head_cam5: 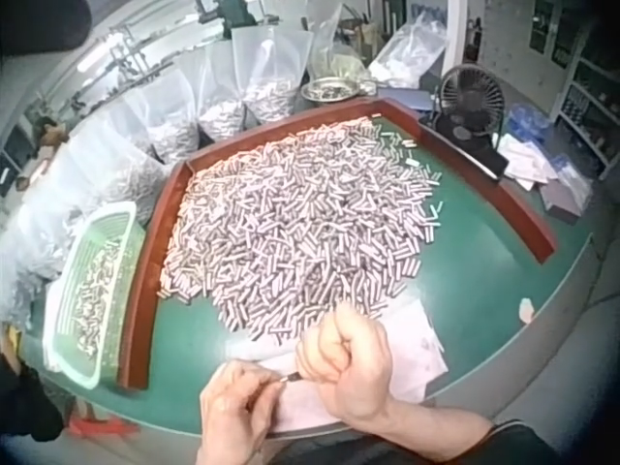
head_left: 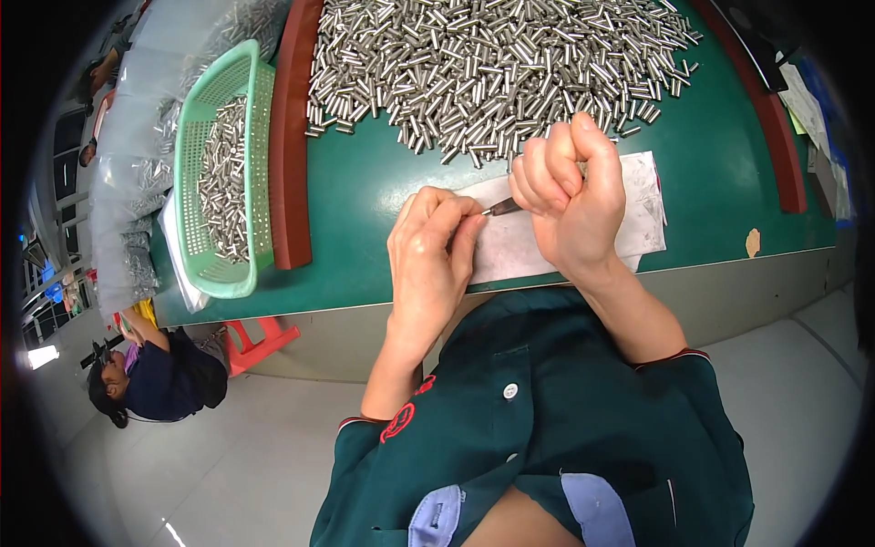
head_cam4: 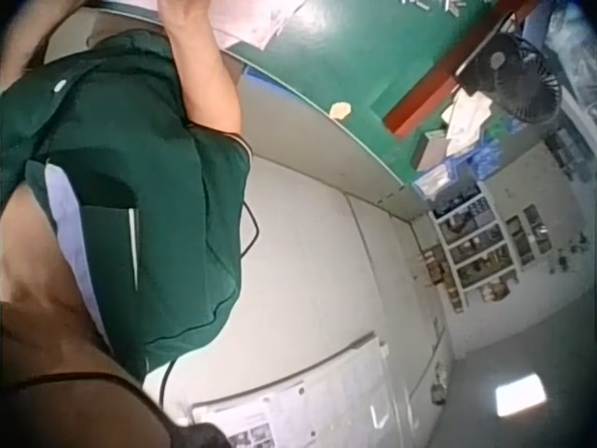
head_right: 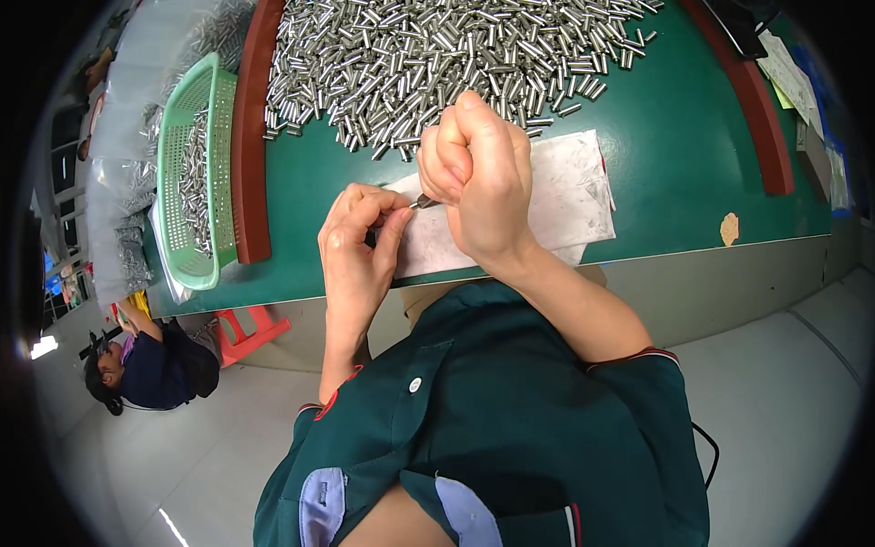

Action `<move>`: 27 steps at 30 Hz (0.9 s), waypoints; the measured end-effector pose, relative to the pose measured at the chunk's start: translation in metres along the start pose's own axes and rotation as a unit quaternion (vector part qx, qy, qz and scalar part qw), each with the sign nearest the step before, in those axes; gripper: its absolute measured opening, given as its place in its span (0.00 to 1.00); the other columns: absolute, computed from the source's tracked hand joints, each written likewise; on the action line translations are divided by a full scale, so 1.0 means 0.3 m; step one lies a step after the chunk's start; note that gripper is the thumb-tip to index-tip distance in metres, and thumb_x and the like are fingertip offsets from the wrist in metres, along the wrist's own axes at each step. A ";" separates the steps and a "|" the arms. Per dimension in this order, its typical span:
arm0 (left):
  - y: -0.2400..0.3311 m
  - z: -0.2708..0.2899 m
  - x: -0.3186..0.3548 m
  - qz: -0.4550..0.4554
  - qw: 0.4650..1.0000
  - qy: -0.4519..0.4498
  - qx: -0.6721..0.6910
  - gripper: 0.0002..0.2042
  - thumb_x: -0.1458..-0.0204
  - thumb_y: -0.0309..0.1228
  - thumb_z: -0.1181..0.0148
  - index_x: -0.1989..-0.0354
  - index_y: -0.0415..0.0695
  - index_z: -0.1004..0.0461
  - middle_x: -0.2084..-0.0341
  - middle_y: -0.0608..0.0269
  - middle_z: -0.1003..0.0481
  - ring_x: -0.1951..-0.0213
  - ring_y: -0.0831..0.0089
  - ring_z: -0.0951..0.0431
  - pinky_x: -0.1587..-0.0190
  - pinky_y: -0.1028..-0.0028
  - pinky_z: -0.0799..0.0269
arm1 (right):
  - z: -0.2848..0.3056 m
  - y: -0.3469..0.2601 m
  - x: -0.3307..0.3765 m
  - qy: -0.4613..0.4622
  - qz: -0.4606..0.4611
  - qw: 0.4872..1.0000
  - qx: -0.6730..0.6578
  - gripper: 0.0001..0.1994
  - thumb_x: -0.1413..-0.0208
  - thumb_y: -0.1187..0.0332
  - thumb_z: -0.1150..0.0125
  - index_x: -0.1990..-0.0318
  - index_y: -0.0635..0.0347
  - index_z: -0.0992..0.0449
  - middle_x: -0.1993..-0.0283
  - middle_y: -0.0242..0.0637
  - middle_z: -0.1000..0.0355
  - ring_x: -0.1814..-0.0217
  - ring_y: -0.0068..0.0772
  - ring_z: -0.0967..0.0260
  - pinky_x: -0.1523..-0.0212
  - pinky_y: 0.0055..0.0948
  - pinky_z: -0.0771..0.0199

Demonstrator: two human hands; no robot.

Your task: Inspecting and scraping small metal sleeves at a manufacturing workbench.

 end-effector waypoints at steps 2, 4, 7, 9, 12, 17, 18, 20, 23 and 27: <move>0.000 0.001 0.000 -0.001 1.000 0.000 -0.001 0.04 0.63 0.20 0.42 0.77 0.38 0.30 0.81 0.59 0.34 0.76 0.62 0.33 0.72 0.69 0.37 | -0.001 0.001 0.000 -0.001 -0.002 1.000 0.003 0.21 0.42 0.60 0.70 0.89 0.51 0.51 0.92 0.25 0.56 0.89 0.18 0.66 0.86 0.21 0.61; 0.000 0.000 0.000 -0.001 1.000 0.000 -0.002 0.04 0.63 0.20 0.42 0.77 0.38 0.30 0.81 0.59 0.34 0.76 0.62 0.33 0.72 0.69 0.37 | -0.002 0.001 0.000 0.002 -0.003 1.000 0.008 0.21 0.42 0.61 0.70 0.89 0.51 0.51 0.92 0.25 0.56 0.89 0.18 0.66 0.86 0.21 0.61; 0.001 0.000 0.000 -0.010 1.000 0.003 -0.009 0.04 0.64 0.20 0.41 0.77 0.38 0.30 0.81 0.59 0.33 0.76 0.62 0.33 0.72 0.69 0.37 | -0.005 0.003 -0.001 0.001 0.000 1.000 0.014 0.21 0.42 0.60 0.70 0.89 0.51 0.50 0.92 0.25 0.56 0.89 0.18 0.66 0.86 0.21 0.62; 0.002 -0.001 0.000 -0.014 1.000 0.005 -0.011 0.04 0.64 0.20 0.41 0.77 0.38 0.30 0.81 0.59 0.33 0.76 0.62 0.32 0.72 0.69 0.37 | -0.007 0.004 0.000 0.001 0.001 1.000 0.018 0.21 0.42 0.60 0.70 0.89 0.51 0.51 0.92 0.25 0.56 0.89 0.18 0.66 0.86 0.20 0.62; 0.003 -0.002 -0.002 -0.023 1.000 0.009 -0.015 0.04 0.64 0.20 0.41 0.78 0.38 0.30 0.81 0.60 0.33 0.76 0.62 0.32 0.73 0.69 0.36 | -0.017 0.004 0.000 -0.007 0.014 0.999 0.034 0.21 0.41 0.61 0.70 0.89 0.51 0.51 0.92 0.25 0.56 0.89 0.17 0.66 0.86 0.20 0.62; 0.001 -0.001 -0.006 -0.034 0.999 0.012 -0.011 0.05 0.65 0.19 0.41 0.79 0.38 0.30 0.81 0.59 0.33 0.76 0.62 0.32 0.74 0.69 0.36 | -0.049 0.012 0.014 -0.021 0.053 0.995 0.087 0.21 0.42 0.64 0.68 0.89 0.53 0.50 0.91 0.25 0.57 0.88 0.17 0.64 0.86 0.20 0.61; 0.002 -0.001 -0.006 -0.037 0.999 0.013 -0.012 0.05 0.65 0.19 0.41 0.79 0.38 0.30 0.81 0.59 0.33 0.76 0.62 0.32 0.74 0.69 0.36 | -0.061 0.018 0.022 -0.024 0.065 0.992 0.109 0.21 0.42 0.64 0.68 0.89 0.53 0.50 0.91 0.25 0.57 0.88 0.17 0.64 0.85 0.20 0.61; 0.004 -0.003 -0.006 -0.042 0.999 0.015 -0.014 0.05 0.65 0.19 0.41 0.78 0.38 0.30 0.81 0.59 0.33 0.76 0.62 0.32 0.74 0.69 0.36 | -0.069 0.021 0.027 -0.034 0.077 0.987 0.136 0.20 0.42 0.66 0.66 0.88 0.54 0.50 0.90 0.24 0.57 0.88 0.17 0.62 0.84 0.21 0.60; 0.010 -0.002 -0.005 -0.052 0.998 0.016 -0.019 0.05 0.65 0.19 0.41 0.78 0.38 0.30 0.81 0.59 0.33 0.77 0.62 0.33 0.74 0.69 0.36 | -0.060 0.020 0.022 -0.028 0.065 0.990 0.122 0.20 0.42 0.65 0.67 0.88 0.54 0.50 0.91 0.25 0.57 0.88 0.17 0.63 0.86 0.20 0.60; -0.008 0.019 -0.003 0.003 0.997 -0.001 0.077 0.04 0.60 0.20 0.43 0.74 0.37 0.30 0.80 0.61 0.31 0.78 0.70 0.32 0.74 0.74 0.36 | -0.032 0.008 0.002 -0.020 0.056 0.995 0.083 0.21 0.41 0.63 0.69 0.88 0.54 0.50 0.92 0.26 0.56 0.89 0.17 0.65 0.87 0.20 0.62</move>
Point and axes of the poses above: each hand's wrist, its own x-axis away from the middle knuckle, its own z-axis out of the back of the hand, y = z × x, the point moved 3 cm from there along -x, towards the middle knuckle
